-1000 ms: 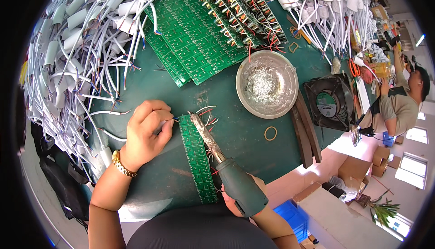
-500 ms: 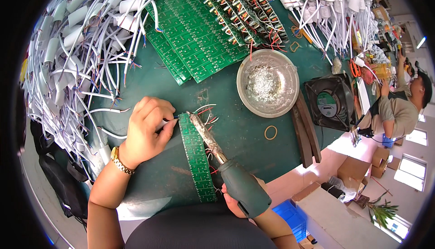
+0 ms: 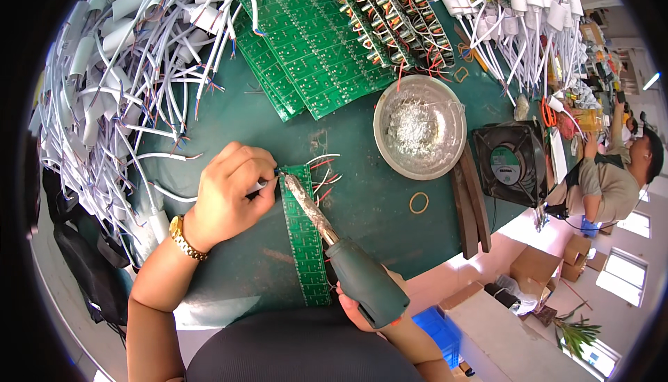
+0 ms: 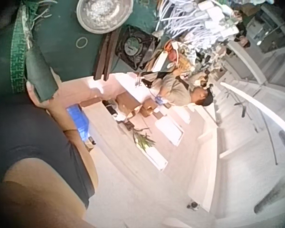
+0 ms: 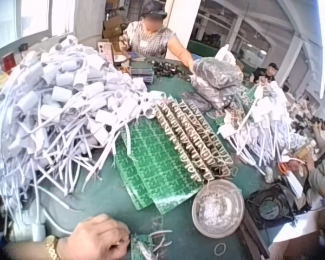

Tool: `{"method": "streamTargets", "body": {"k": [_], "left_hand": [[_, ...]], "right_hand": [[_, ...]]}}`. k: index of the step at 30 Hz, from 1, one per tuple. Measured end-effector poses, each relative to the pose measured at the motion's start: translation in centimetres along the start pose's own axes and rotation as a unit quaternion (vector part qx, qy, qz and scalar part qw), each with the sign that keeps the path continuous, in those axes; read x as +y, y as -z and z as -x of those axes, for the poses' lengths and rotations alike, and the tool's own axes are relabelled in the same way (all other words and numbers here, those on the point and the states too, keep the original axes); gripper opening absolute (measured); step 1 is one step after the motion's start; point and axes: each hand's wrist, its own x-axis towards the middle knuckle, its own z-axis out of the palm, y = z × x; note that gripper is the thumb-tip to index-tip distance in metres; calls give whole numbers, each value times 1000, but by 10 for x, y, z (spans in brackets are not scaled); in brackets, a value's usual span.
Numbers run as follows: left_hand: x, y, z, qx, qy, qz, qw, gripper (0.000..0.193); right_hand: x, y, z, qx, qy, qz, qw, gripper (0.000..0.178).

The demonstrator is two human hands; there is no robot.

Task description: The person solders wires from socket components onto circuit boards using a soldering gun and stacks the finished assemblies onto a pile on the table.

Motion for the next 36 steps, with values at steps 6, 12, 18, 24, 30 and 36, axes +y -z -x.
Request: {"method": "streamTargets", "body": {"k": [6,12,18,24,30,36], "left_hand": [[0,-1,1,3,18,0,1000,23],[-1,-2,1,10,21,-4,1000,23],[1,-1,-1,5,21,9,1000,21],[-1,-3,1,11,25,9,1000,20],[-1,-2,2,17,24,22,999,19],[0,0,2,24,15,21,999,18]], "right_hand": [[-7,-2,-6,51,-16,-51,997,26],[-21,1,-13,47,-109,10,993,10],[2,-2,7,57,-30,-44,997,42],[-12,1,5,120,-82,-180,973,56],[-22,-4,16,228,-24,-269,935,57],[-28,-27,1,290,6,-359,887,74]]}}
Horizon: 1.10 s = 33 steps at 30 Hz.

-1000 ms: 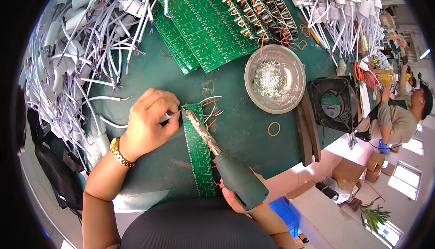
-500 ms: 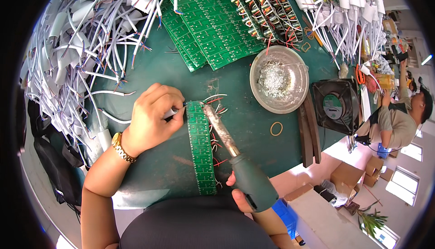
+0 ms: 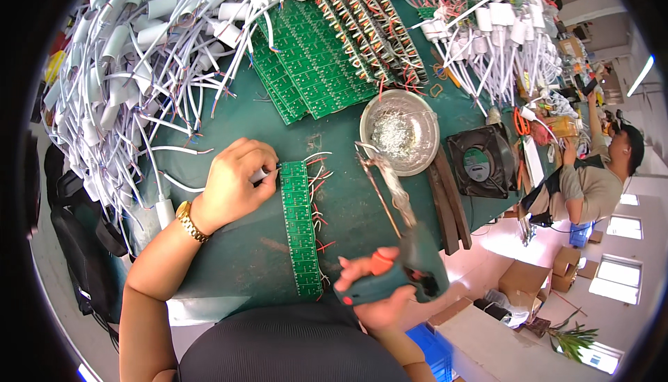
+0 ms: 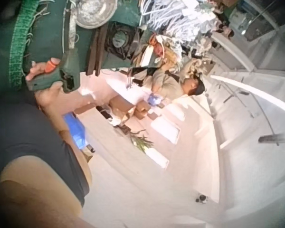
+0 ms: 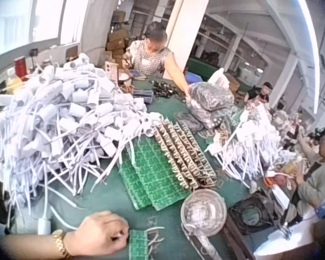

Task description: The person solders wires from socket components onto circuit boards using a soldering gun and stacks the finished assemblies onto a pile on the table.

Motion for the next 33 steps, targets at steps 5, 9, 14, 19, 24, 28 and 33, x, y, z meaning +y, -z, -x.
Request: {"method": "streamTargets", "body": {"k": [5,9,14,19,24,28,33], "left_hand": [[1,1,2,-11,4,-8,1000,16],[2,-1,2,-7,-12,-14,1000,16],[10,1,1,-34,-46,-73,996,20],[20,13,-6,-79,-64,-85,991,32],[14,46,-5,-253,-39,-54,965,47],[54,102,7,-180,-73,-231,954,46],[48,153,59,-387,-58,-211,896,40]], "right_hand": [[14,-21,-3,-67,-40,-51,996,75],[31,-36,4,-69,3,-120,990,72],[55,-41,15,-32,-4,-109,994,72],[62,-33,21,-68,53,-111,990,72],[63,-21,27,-64,51,-100,992,71],[58,-14,26,-74,34,-119,990,70],[57,-13,28,-82,36,-128,988,71]]}}
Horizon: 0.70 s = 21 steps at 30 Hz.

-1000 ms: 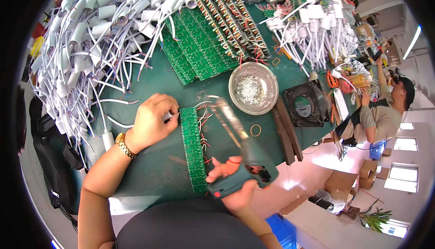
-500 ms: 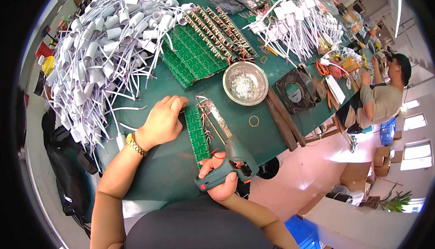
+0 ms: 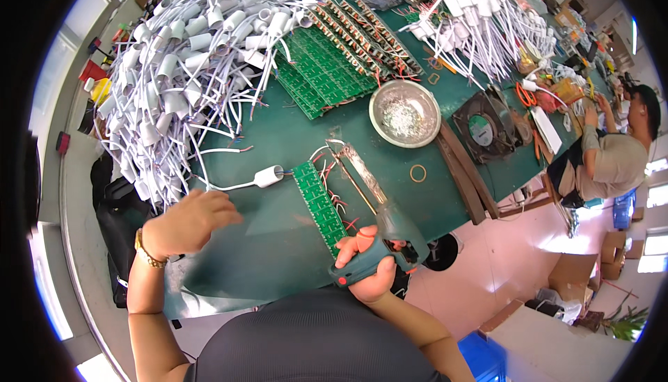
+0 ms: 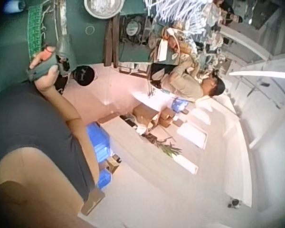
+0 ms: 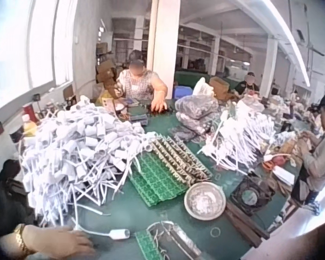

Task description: The person solders wires from socket components onto circuit boards using a soldering gun and stacks the finished assemblies onto a pile on the table.

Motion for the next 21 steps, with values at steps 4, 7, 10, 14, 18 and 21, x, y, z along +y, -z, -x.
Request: {"method": "streamTargets", "body": {"k": [4,7,10,14,18,21], "left_hand": [[-19,-15,10,14,-50,-30,998,30],[-17,-19,2,82,-89,-8,993,30],[26,-21,-24,153,-144,116,971,48],[46,-51,-68,181,-91,227,952,40],[41,-85,-85,256,-34,300,918,35],[46,-89,-83,287,-35,270,918,33]], "right_hand": [[0,-2,-1,-31,-1,-1,1000,67],[5,0,-1,-32,3,21,999,66],[7,1,0,-25,0,19,1000,66],[9,-5,1,-15,26,25,999,67],[7,-2,1,-28,32,23,999,68],[5,-2,-1,-39,24,19,999,69]]}}
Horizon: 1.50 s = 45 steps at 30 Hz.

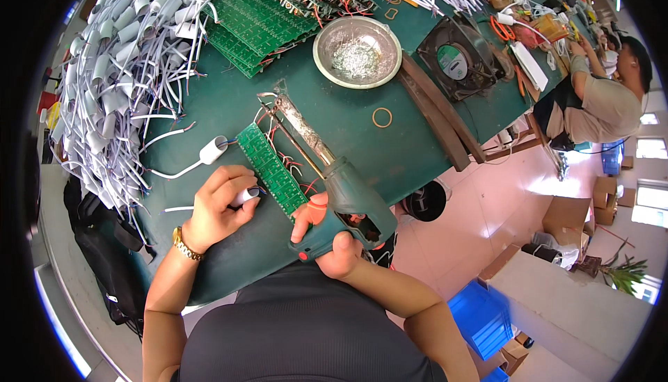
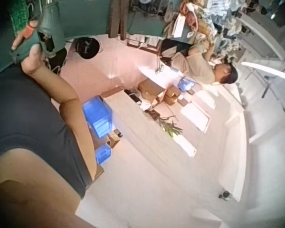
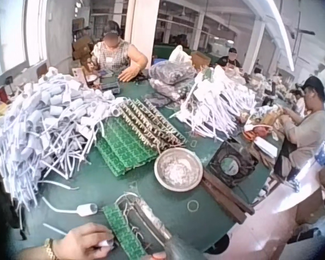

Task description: The person solders wires from socket components onto circuit boards using a soldering gun and stacks the finished assemblies onto a pile on the table.

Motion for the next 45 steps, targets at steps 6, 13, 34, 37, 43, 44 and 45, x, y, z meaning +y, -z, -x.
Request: {"method": "streamTargets", "body": {"k": [6,13,34,37,43,44,45], "left_hand": [[7,0,3,-61,-88,-103,989,40],[10,-13,14,28,14,-99,995,34],[13,-5,17,-4,-11,-108,994,31],[10,-1,21,-39,-20,-96,994,30],[23,7,39,-122,-72,-204,969,28],[26,7,43,-121,-52,-232,964,28],[26,0,50,-97,-51,-238,965,29]], "right_hand": [[0,1,1,-9,-9,4,1000,67],[-9,2,-4,-36,-29,43,998,65],[-14,-4,-14,-72,-46,79,993,59],[-11,-4,-15,-72,-35,91,993,58],[-21,-9,-16,-50,-38,115,991,55],[-23,-11,-16,-48,-36,115,992,55],[-26,-13,-17,-36,-51,102,993,55]]}}
